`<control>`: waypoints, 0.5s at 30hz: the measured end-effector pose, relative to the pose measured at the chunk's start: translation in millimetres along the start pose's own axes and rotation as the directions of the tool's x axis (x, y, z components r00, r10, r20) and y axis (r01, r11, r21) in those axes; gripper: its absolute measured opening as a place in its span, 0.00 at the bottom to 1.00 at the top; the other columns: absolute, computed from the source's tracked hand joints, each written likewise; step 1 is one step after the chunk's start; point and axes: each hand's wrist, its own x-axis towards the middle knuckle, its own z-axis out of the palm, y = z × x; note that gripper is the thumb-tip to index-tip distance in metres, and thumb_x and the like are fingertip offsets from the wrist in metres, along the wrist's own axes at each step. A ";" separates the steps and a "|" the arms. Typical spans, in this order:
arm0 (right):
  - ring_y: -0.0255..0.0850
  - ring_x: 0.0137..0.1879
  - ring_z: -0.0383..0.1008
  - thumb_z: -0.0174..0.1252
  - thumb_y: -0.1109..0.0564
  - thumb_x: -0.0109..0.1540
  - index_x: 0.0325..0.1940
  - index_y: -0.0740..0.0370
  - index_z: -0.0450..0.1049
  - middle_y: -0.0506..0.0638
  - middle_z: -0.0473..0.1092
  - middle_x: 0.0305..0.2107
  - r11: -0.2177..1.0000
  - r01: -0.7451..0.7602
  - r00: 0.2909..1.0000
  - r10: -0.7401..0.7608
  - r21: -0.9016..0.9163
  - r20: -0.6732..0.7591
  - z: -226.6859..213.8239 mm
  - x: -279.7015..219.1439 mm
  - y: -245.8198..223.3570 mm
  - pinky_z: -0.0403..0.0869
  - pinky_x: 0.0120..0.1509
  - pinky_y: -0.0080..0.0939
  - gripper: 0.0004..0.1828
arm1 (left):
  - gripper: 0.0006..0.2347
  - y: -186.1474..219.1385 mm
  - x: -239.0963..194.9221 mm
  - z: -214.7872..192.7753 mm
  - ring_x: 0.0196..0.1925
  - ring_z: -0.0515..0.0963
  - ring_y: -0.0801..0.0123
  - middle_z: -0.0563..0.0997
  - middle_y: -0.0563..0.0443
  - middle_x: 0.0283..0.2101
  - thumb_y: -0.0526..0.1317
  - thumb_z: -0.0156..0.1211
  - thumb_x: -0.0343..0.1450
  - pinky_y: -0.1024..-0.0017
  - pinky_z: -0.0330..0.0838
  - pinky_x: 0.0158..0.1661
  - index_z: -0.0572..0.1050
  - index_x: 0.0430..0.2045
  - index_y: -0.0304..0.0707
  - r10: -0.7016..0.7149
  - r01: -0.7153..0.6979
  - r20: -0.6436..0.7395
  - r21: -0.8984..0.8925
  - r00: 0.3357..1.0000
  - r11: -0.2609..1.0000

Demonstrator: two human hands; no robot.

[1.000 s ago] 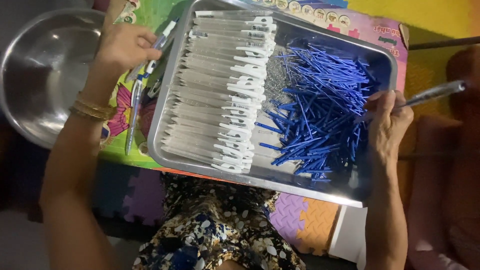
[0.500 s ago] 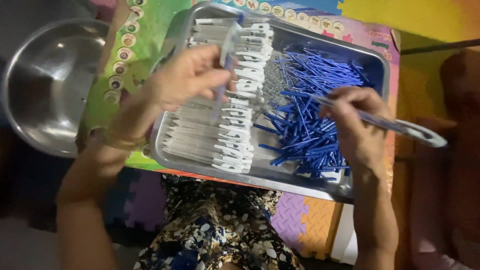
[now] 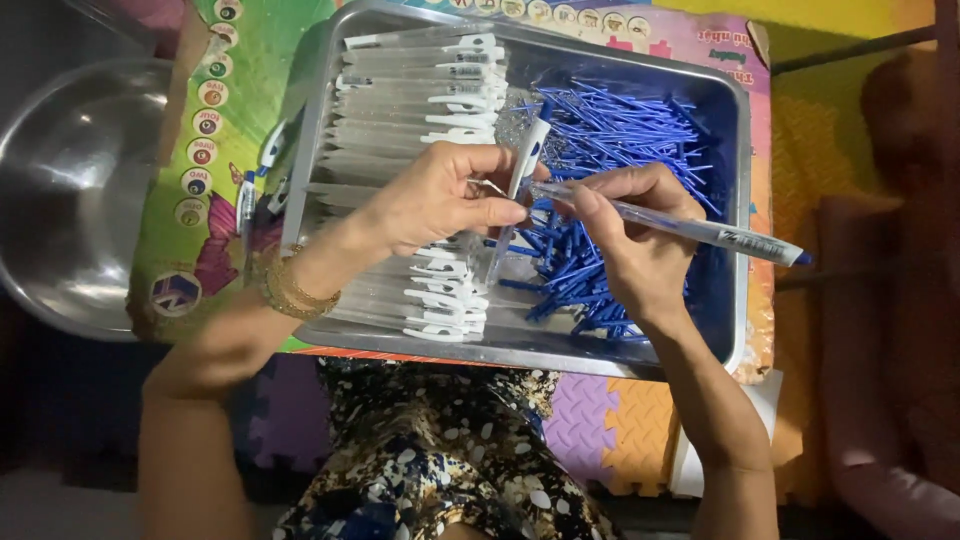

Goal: The person assembles pens by inserting blue ink cartridges into white plastic pen bodies. They pick up a pen body and a cartridge, insert the cartridge, and place the assembled pen on the tray. This process is repeated multiple times.

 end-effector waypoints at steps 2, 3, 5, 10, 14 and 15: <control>0.52 0.41 0.86 0.72 0.64 0.68 0.41 0.73 0.75 0.69 0.80 0.37 1.000 0.013 1.000 -0.013 -0.005 0.005 2.2 0.4 -0.1 0.86 0.48 0.49 0.12 | 0.13 1.0 0.8 -0.8 0.40 0.89 0.72 0.85 0.45 0.43 0.30 0.72 0.73 0.70 0.92 0.41 0.81 0.52 0.28 0.002 -0.002 0.005 0.007 1.000 1.000; 0.52 0.41 0.86 0.72 0.65 0.68 0.40 0.73 0.75 0.69 0.80 0.36 1.000 0.027 1.000 -0.027 -0.011 0.010 3.5 0.5 -0.2 0.86 0.48 0.49 0.11 | 0.13 1.4 1.1 -1.3 0.40 0.89 0.71 0.85 0.44 0.43 0.30 0.72 0.74 0.69 0.92 0.41 0.81 0.52 0.27 0.006 -0.006 0.010 0.014 1.000 1.000; 0.51 0.41 0.85 0.72 0.65 0.68 0.41 0.73 0.74 0.69 0.80 0.36 1.000 0.022 1.000 -0.022 -0.008 0.003 1.7 0.3 0.7 0.86 0.48 0.50 0.11 | 0.13 0.9 1.4 -0.8 0.40 0.89 0.71 0.85 0.44 0.43 0.30 0.72 0.73 0.70 0.92 0.41 0.81 0.52 0.27 0.008 -0.009 0.007 0.027 1.000 1.000; 0.52 0.44 0.85 0.69 0.63 0.71 0.42 0.73 0.72 0.69 0.79 0.37 1.000 -0.006 1.000 0.006 0.026 0.002 3.3 -1.9 0.8 0.86 0.50 0.54 0.12 | 0.14 -5.9 3.8 1.0 0.40 0.89 0.72 0.84 0.44 0.42 0.30 0.73 0.73 0.71 0.92 0.40 0.81 0.52 0.26 0.027 -0.027 0.005 0.043 1.000 0.999; 0.46 0.38 0.83 0.71 0.64 0.69 0.40 0.74 0.75 0.66 0.79 0.34 0.999 0.038 0.999 -0.038 -0.009 0.006 3.9 -1.1 2.3 0.84 0.45 0.45 0.12 | 0.14 -2.2 4.5 6.8 0.44 0.89 0.70 0.86 0.42 0.45 0.29 0.72 0.74 0.70 0.91 0.45 0.82 0.54 0.27 0.053 -0.055 0.044 0.041 0.998 0.998; 0.46 0.38 0.83 0.71 0.64 0.69 0.40 0.74 0.75 0.66 0.79 0.34 0.999 0.041 0.999 -0.041 -0.016 0.006 2.2 -1.1 3.7 0.84 0.45 0.44 0.12 | 0.14 -2.6 5.6 7.2 0.44 0.89 0.69 0.87 0.42 0.45 0.29 0.72 0.74 0.70 0.91 0.45 0.82 0.54 0.28 0.063 -0.065 0.046 0.044 0.997 0.997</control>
